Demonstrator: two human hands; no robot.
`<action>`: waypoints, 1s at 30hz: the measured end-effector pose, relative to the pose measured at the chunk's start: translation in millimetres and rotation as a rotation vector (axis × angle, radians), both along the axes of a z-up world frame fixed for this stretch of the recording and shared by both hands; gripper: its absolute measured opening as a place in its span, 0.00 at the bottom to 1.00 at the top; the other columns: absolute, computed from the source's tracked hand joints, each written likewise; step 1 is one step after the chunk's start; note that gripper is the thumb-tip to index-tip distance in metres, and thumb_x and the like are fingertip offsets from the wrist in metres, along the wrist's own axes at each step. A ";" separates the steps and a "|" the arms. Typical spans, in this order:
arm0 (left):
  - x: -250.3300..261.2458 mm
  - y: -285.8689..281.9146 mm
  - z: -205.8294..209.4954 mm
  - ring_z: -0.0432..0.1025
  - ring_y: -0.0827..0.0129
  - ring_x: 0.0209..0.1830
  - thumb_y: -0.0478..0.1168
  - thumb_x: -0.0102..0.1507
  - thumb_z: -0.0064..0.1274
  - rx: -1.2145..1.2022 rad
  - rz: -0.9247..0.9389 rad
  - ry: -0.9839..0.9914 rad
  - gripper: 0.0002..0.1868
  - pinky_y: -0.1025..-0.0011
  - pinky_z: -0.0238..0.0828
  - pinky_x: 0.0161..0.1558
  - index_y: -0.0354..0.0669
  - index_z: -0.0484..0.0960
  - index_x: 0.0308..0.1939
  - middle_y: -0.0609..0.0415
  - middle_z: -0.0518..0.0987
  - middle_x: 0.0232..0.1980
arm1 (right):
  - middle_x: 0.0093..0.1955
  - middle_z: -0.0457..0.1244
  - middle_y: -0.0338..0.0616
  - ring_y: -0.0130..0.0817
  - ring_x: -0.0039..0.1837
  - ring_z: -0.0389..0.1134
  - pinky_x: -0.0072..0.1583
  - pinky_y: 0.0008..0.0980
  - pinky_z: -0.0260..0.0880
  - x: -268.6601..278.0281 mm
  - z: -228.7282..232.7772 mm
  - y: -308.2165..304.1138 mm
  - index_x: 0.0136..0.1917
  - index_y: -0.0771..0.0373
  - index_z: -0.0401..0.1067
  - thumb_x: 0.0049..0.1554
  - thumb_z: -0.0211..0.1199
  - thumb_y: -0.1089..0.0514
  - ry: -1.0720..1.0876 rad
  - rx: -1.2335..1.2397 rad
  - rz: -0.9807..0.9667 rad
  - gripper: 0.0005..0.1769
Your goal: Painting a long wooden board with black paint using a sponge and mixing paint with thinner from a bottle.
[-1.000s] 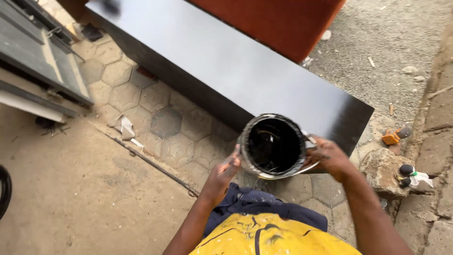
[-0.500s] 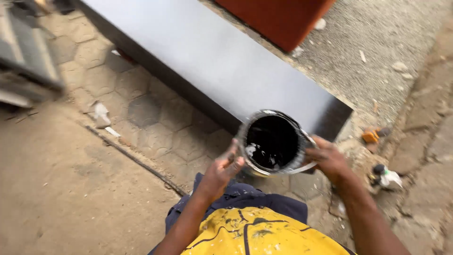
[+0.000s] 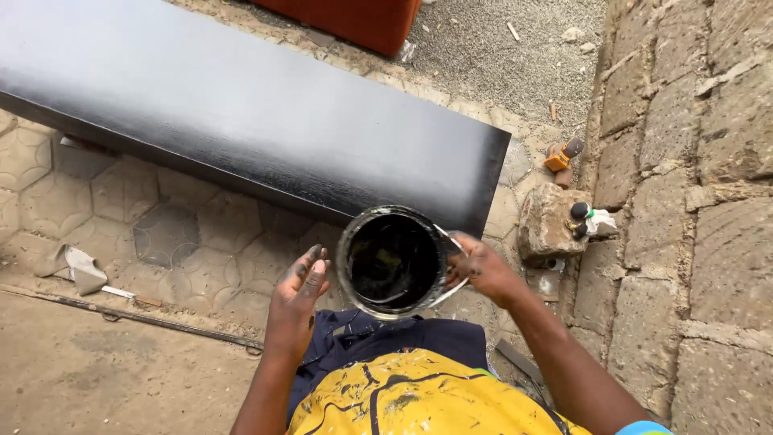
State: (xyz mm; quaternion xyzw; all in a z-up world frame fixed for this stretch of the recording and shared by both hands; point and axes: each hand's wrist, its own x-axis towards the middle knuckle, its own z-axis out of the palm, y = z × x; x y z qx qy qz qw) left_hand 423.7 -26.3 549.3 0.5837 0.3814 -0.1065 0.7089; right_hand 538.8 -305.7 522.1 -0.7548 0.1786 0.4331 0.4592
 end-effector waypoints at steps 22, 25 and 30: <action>-13.7 -17.5 -31.6 0.81 0.55 0.49 0.37 0.71 0.39 0.102 0.158 -0.072 0.23 0.56 0.66 0.63 0.34 0.70 0.70 0.38 0.86 0.39 | 0.43 0.67 0.68 0.52 0.39 0.74 0.44 0.45 0.80 6.0 -109.6 -84.3 0.74 0.64 0.65 0.55 0.53 0.71 -0.111 0.332 -0.236 0.33; -13.4 -17.3 -44.5 0.79 0.51 0.56 0.34 0.72 0.34 0.072 0.141 -0.104 0.25 0.57 0.67 0.62 0.32 0.63 0.74 0.33 0.83 0.53 | 0.44 0.67 0.64 0.50 0.40 0.73 0.45 0.46 0.80 7.2 -115.0 -82.2 0.74 0.64 0.63 0.54 0.52 0.72 -0.133 0.356 -0.270 0.34; -10.3 -17.5 -56.6 0.80 0.59 0.45 0.35 0.72 0.36 0.041 0.172 -0.094 0.23 0.66 0.69 0.53 0.30 0.64 0.71 0.39 0.86 0.45 | 0.47 0.66 0.65 0.49 0.39 0.70 0.46 0.43 0.80 7.9 -120.1 -60.9 0.77 0.57 0.62 0.56 0.48 0.73 -0.116 0.358 -0.201 0.37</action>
